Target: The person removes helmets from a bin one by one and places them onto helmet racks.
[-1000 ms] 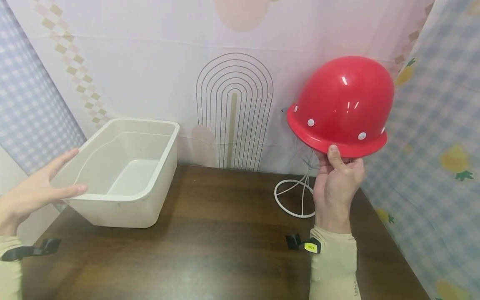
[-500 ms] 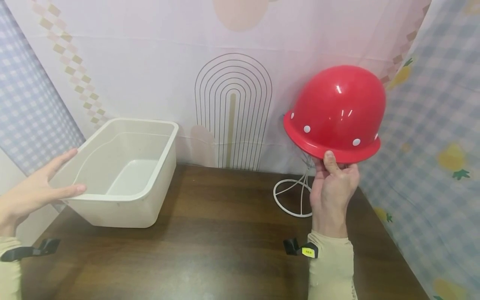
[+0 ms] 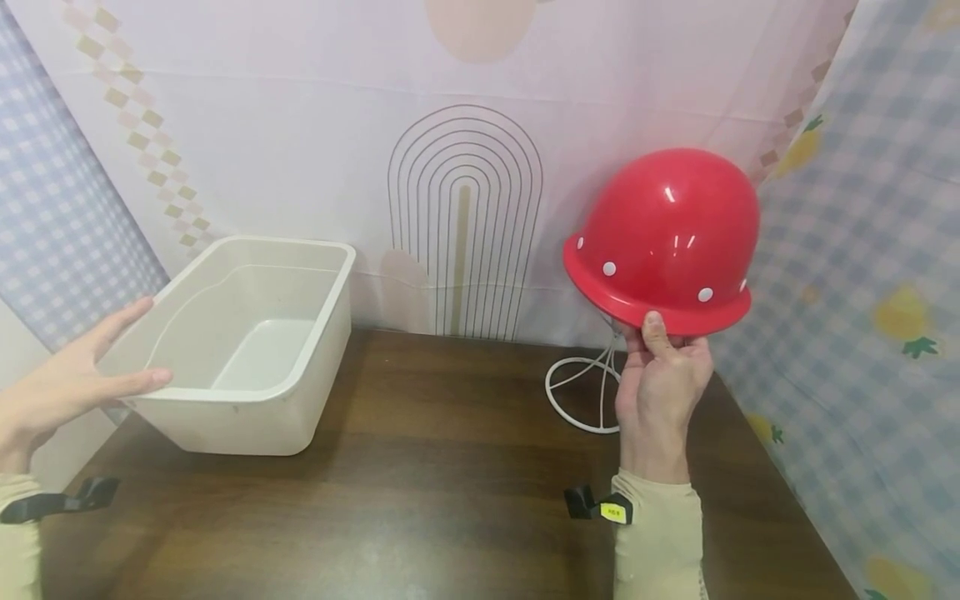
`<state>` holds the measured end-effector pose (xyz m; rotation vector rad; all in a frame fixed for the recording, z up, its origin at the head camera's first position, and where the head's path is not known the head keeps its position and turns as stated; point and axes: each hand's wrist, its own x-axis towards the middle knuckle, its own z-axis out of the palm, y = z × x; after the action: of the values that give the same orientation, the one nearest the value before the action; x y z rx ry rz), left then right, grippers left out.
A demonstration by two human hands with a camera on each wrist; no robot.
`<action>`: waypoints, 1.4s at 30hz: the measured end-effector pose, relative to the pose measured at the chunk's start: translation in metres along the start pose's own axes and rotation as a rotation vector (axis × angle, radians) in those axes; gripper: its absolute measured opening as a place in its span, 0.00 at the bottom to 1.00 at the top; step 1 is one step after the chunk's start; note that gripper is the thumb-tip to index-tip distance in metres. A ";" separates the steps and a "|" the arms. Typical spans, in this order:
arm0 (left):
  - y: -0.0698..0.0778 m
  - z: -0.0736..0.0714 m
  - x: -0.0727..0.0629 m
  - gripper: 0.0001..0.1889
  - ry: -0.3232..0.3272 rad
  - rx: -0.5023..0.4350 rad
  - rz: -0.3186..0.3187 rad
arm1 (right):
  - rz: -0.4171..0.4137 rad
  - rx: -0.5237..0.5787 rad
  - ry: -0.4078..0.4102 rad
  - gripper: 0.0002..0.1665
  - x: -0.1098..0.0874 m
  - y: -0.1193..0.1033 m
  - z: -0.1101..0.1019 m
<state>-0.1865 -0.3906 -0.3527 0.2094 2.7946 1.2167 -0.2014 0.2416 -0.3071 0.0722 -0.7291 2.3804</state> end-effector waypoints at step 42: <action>0.000 -0.002 0.000 0.62 0.000 -0.058 0.006 | 0.044 -0.086 0.042 0.32 -0.015 0.012 -0.011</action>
<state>-0.1868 -0.3920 -0.3517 0.2138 2.7567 1.2965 -0.1951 0.2316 -0.3254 -0.0296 -0.8196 2.3814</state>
